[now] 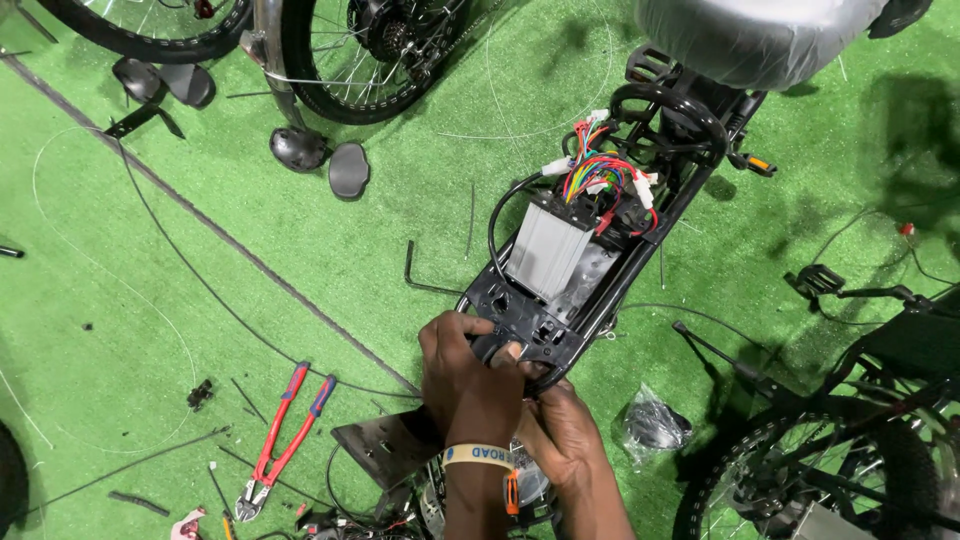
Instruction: The person assembles an electric bicycle by attaching a silver metal cover to the frame near the battery and wiring. They use a screwdriver to tighten screws and secure the cover in place. The person also handles a basket and various tools on the green floor.
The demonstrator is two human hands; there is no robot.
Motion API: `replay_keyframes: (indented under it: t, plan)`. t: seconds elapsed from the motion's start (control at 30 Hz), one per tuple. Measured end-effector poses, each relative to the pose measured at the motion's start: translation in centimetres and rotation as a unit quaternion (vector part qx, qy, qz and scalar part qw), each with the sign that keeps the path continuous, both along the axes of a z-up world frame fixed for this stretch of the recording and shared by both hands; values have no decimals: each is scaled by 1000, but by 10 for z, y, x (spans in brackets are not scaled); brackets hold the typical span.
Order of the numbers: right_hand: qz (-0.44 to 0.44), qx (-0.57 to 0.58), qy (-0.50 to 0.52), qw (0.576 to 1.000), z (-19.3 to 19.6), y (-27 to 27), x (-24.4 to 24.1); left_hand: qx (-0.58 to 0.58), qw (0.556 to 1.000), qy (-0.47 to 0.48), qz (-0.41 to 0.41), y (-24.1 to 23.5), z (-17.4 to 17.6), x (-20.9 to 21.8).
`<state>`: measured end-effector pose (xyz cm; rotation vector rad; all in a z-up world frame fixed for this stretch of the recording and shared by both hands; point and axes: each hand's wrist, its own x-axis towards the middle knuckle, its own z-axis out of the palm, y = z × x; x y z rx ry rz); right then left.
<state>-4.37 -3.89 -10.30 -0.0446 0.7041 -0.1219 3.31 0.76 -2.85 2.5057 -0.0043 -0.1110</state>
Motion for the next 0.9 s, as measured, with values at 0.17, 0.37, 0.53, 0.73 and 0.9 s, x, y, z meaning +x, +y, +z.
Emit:
replay_keyframes:
  t: [0.17, 0.37, 0.53, 0.73, 0.9]
  plan:
    - [0, 19, 25, 1000, 3, 0, 3, -6, 1000, 25, -2, 1, 2, 1]
    - [1, 19, 13, 1000, 4, -1, 4, 0, 997, 74, 16, -2, 7, 4]
    - [2, 20, 34, 999, 6, -1, 5, -7, 997, 79, 16, -1, 9, 5]
    - [-15, 31, 33, 999, -7, 2, 2, 10, 990, 133, 35, -4, 15, 7]
    - [-22, 15, -25, 999, -2, 1, -1, -18, 996, 87, 23, -3, 13, 6]
